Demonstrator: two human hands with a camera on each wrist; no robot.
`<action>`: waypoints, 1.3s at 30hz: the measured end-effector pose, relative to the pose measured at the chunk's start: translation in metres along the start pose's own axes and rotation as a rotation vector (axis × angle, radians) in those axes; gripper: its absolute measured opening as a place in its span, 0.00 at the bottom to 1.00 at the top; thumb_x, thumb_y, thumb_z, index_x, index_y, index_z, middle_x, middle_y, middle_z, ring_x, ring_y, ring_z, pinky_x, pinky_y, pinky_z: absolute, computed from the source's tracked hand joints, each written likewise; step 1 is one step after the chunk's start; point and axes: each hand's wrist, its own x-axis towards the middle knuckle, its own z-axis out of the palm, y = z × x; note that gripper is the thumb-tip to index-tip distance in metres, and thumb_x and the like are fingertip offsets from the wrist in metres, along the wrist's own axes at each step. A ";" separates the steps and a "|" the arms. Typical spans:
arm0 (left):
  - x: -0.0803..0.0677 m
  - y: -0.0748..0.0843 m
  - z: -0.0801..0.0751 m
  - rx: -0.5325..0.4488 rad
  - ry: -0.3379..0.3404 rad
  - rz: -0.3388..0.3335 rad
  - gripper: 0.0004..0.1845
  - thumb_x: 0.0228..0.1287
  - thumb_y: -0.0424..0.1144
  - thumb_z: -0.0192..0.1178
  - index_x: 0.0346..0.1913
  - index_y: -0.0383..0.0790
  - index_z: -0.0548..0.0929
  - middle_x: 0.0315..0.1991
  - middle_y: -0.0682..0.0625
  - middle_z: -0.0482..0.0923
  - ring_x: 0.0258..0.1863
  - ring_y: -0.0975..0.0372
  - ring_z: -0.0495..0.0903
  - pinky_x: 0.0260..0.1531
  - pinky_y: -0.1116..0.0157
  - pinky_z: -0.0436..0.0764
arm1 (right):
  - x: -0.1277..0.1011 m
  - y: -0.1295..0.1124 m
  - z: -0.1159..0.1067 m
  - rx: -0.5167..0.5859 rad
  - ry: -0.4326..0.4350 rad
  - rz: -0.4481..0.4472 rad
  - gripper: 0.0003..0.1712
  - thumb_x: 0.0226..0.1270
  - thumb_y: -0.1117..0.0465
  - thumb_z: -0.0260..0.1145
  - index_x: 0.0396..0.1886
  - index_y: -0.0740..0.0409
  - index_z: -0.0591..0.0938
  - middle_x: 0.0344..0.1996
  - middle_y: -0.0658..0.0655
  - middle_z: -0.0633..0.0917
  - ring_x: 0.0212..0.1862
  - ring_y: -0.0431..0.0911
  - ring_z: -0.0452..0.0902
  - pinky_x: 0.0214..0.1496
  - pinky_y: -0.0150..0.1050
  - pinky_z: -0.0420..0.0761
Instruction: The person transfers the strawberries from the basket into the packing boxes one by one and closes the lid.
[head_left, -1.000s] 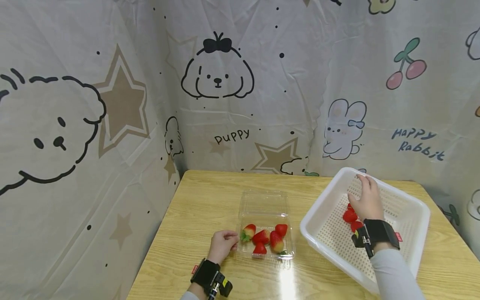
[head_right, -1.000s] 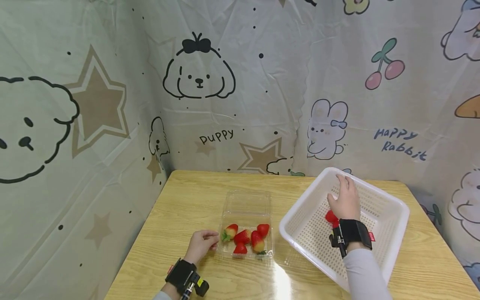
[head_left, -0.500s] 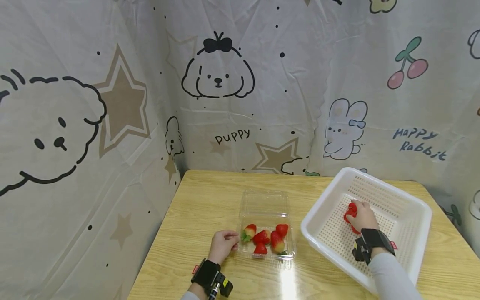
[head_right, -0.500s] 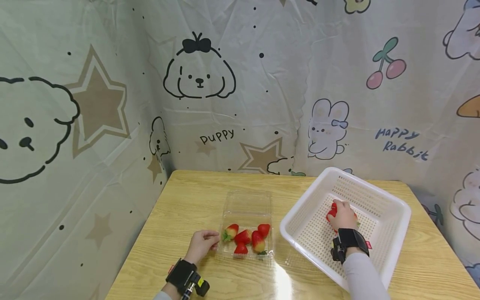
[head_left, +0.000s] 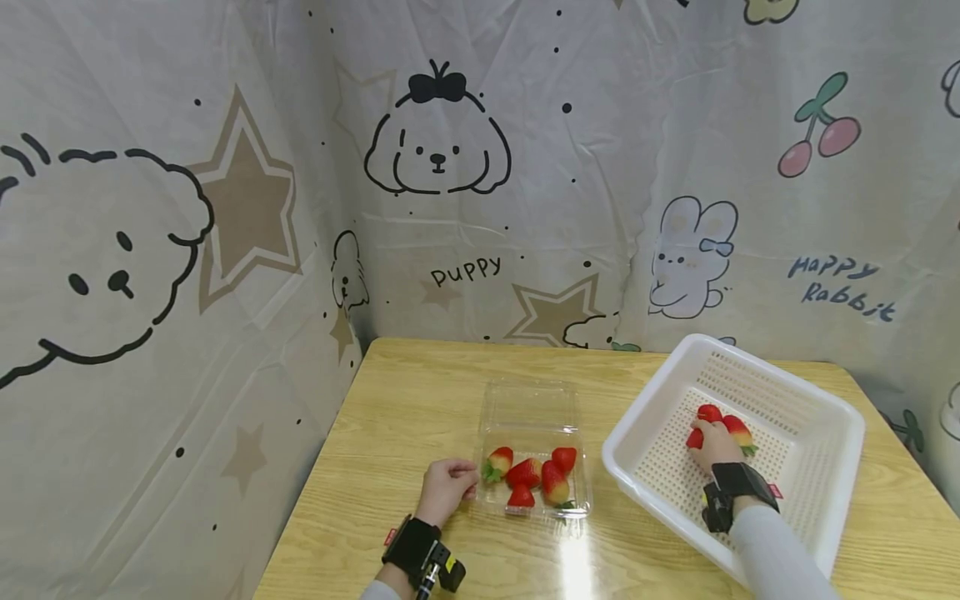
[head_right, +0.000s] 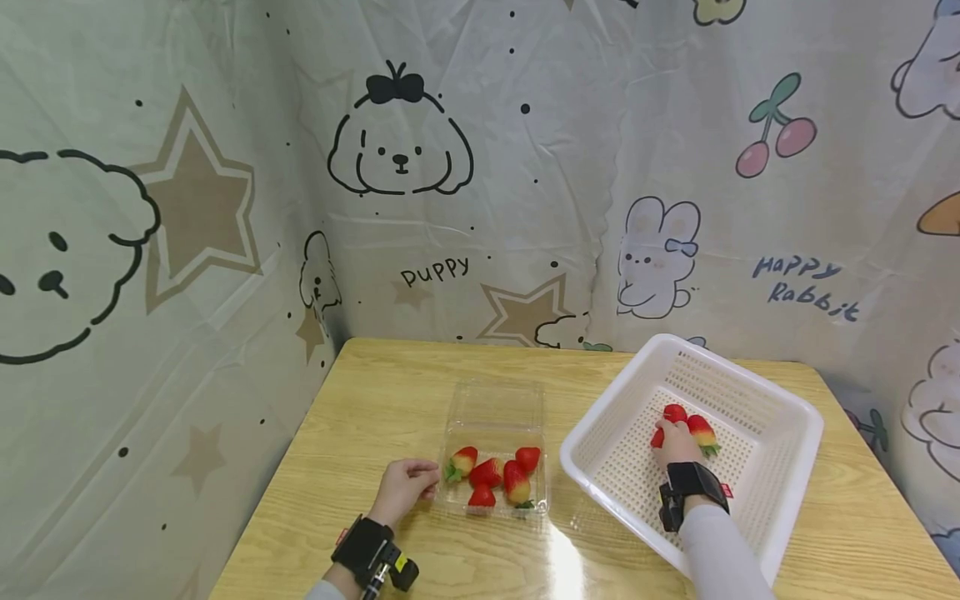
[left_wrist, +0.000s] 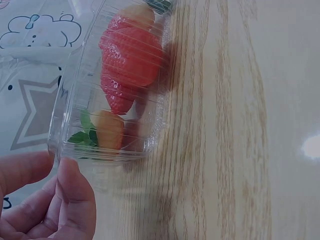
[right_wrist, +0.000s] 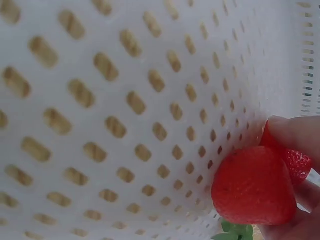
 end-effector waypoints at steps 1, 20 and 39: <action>0.000 0.000 0.000 -0.001 0.000 0.002 0.11 0.57 0.27 0.59 0.40 0.21 0.79 0.25 0.45 0.78 0.20 0.66 0.77 0.24 0.64 0.82 | 0.000 0.000 0.000 0.000 -0.006 -0.001 0.26 0.44 0.70 0.65 0.45 0.78 0.72 0.39 0.79 0.73 0.42 0.69 0.71 0.44 0.59 0.74; -0.002 0.002 0.000 0.002 0.004 -0.020 0.11 0.58 0.28 0.59 0.41 0.21 0.79 0.26 0.45 0.78 0.21 0.65 0.77 0.26 0.63 0.82 | 0.002 -0.003 -0.009 0.035 -0.020 0.015 0.26 0.47 0.70 0.66 0.47 0.78 0.72 0.40 0.79 0.72 0.43 0.70 0.70 0.44 0.60 0.73; 0.000 0.001 0.000 -0.004 0.004 -0.013 0.10 0.57 0.27 0.59 0.40 0.21 0.79 0.24 0.48 0.77 0.20 0.66 0.76 0.25 0.62 0.82 | 0.019 -0.076 -0.079 0.245 0.333 -0.133 0.25 0.55 0.71 0.64 0.54 0.70 0.71 0.48 0.73 0.69 0.46 0.66 0.68 0.49 0.61 0.72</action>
